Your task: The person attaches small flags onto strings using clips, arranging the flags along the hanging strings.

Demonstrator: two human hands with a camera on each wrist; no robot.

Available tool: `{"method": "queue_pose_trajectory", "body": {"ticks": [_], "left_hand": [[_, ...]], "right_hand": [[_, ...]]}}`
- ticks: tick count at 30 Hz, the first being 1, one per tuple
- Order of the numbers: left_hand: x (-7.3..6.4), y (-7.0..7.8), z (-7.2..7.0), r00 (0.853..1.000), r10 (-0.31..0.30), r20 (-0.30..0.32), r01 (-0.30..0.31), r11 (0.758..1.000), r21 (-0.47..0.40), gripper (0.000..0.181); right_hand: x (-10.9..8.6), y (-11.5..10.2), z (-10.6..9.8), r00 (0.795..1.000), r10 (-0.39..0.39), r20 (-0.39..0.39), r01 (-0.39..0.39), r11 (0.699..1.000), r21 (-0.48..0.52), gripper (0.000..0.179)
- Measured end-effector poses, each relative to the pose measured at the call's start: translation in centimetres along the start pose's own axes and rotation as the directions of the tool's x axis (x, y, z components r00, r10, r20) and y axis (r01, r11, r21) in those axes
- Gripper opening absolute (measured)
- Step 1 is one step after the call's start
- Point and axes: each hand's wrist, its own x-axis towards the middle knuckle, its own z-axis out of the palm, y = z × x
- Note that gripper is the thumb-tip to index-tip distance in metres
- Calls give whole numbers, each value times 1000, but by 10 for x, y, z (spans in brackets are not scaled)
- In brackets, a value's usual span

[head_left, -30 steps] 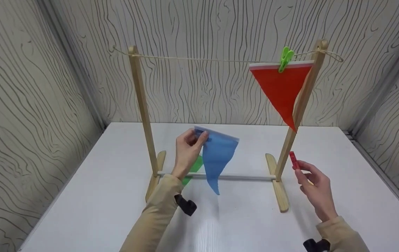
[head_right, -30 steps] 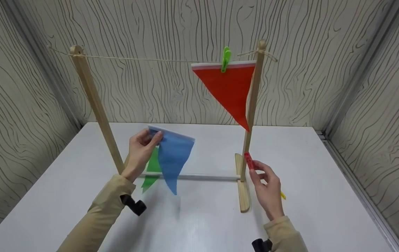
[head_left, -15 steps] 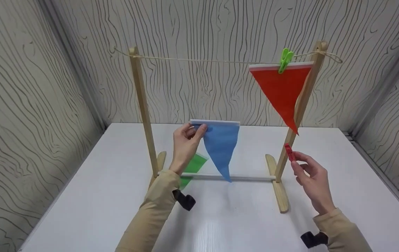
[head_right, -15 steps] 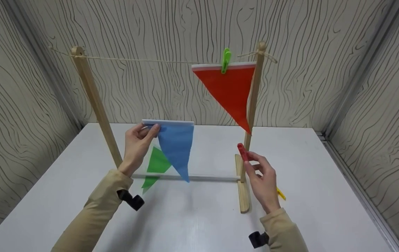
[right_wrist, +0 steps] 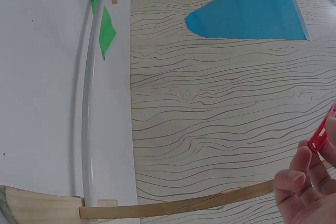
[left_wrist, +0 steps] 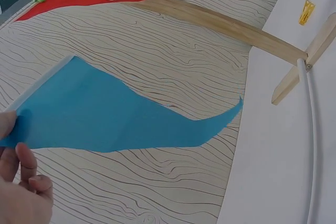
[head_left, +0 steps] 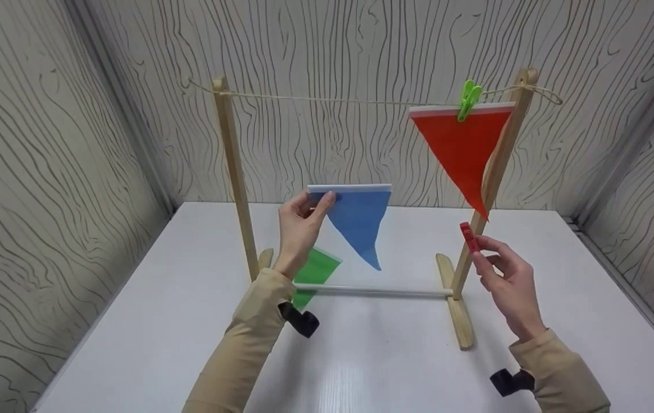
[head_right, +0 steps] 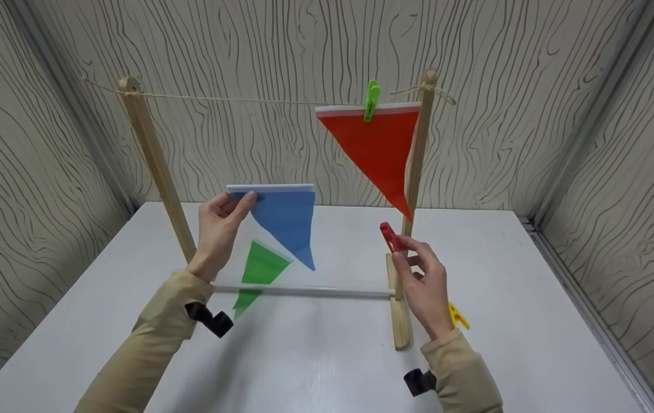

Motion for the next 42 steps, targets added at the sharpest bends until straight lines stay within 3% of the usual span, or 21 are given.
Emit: {"method": "queue_pose_trajectory", "body": {"ticks": [5, 12, 28, 42], "left_hand": [[5, 4, 0, 1000, 3, -23, -4, 1000, -13, 17], [10, 11, -2, 1000, 12, 4, -12, 1000, -11, 16], [15, 25, -1, 1000, -7, 0, 7, 1000, -19, 19], [22, 30, 0, 1000, 0, 4, 1, 999, -50, 19]], "right_hand": [[4, -8, 5, 999, -42, 3, 42, 999, 19, 34], [8, -23, 10, 995, -98, -8, 99, 994, 56, 34], [19, -49, 13, 980, -172, -103, 184, 976, 118, 35], [41, -66, 17, 968, -238, -79, 250, 943, 221, 33]]}}
